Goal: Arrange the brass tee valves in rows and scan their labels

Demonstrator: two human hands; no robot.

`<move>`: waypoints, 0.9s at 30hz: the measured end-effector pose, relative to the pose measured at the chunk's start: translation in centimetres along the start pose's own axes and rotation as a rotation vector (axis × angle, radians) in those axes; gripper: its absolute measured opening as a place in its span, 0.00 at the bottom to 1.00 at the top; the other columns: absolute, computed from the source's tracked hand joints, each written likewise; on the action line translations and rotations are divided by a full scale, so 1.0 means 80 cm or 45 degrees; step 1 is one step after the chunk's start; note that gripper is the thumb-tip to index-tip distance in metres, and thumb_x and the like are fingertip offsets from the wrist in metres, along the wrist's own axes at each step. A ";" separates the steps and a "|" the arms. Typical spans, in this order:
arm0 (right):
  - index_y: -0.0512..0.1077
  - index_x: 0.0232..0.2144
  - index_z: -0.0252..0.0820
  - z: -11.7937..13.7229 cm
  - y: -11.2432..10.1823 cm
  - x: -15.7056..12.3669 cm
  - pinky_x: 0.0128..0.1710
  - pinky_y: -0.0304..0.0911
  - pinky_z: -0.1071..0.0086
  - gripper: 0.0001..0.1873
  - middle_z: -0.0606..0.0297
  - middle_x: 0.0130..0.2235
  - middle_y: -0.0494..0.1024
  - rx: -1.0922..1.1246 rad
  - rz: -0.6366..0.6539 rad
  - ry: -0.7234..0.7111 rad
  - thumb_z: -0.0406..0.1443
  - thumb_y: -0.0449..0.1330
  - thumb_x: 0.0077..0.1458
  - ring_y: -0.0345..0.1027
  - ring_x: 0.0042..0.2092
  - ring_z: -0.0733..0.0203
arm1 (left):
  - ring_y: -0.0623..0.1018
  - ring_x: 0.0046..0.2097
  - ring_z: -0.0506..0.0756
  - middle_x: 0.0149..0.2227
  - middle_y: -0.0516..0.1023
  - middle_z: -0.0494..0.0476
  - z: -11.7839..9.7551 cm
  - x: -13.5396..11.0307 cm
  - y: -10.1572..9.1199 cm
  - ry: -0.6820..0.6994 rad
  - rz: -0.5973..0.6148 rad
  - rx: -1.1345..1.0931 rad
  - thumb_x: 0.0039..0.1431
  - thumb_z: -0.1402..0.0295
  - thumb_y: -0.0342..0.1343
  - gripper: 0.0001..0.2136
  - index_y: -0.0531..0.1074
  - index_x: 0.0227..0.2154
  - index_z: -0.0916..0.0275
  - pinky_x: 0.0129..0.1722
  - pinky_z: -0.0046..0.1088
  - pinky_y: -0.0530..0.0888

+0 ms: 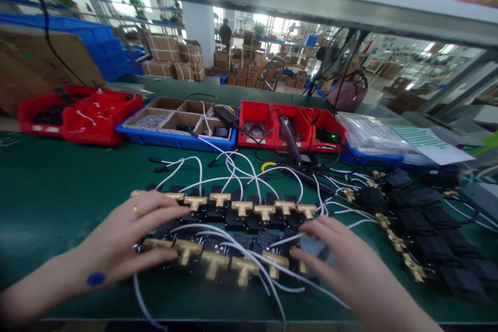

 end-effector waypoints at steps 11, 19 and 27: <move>0.74 0.53 0.50 0.009 0.044 -0.033 0.48 0.74 0.60 0.19 0.59 0.51 0.77 0.234 0.070 -0.018 0.39 0.58 0.60 0.74 0.49 0.54 | 0.77 0.41 0.60 0.40 0.76 0.61 -0.158 0.084 0.160 0.148 0.221 0.045 0.60 0.74 0.58 0.09 0.70 0.43 0.65 0.38 0.38 0.76; 0.76 0.43 0.44 0.007 0.041 -0.027 0.42 0.73 0.65 0.10 0.57 0.42 0.76 0.353 -0.174 -0.109 0.37 0.56 0.62 0.73 0.41 0.57 | 0.76 0.42 0.62 0.40 0.74 0.62 -0.144 0.088 0.164 -0.054 0.181 0.100 0.61 0.79 0.51 0.10 0.69 0.44 0.64 0.41 0.41 0.76; 0.75 0.47 0.46 -0.001 0.052 -0.022 0.50 0.70 0.57 0.13 0.57 0.48 0.75 0.325 -0.178 -0.129 0.39 0.55 0.63 0.70 0.50 0.52 | 0.75 0.49 0.63 0.47 0.75 0.63 -0.145 0.083 0.121 0.034 0.141 -0.077 0.58 0.66 0.62 0.17 0.68 0.49 0.63 0.48 0.44 0.75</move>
Point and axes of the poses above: each hand's wrist, its own x-axis towards the middle knuckle, its own y-axis out of the palm, z = x × y, the point moved 8 cm from there along x, towards the middle knuckle
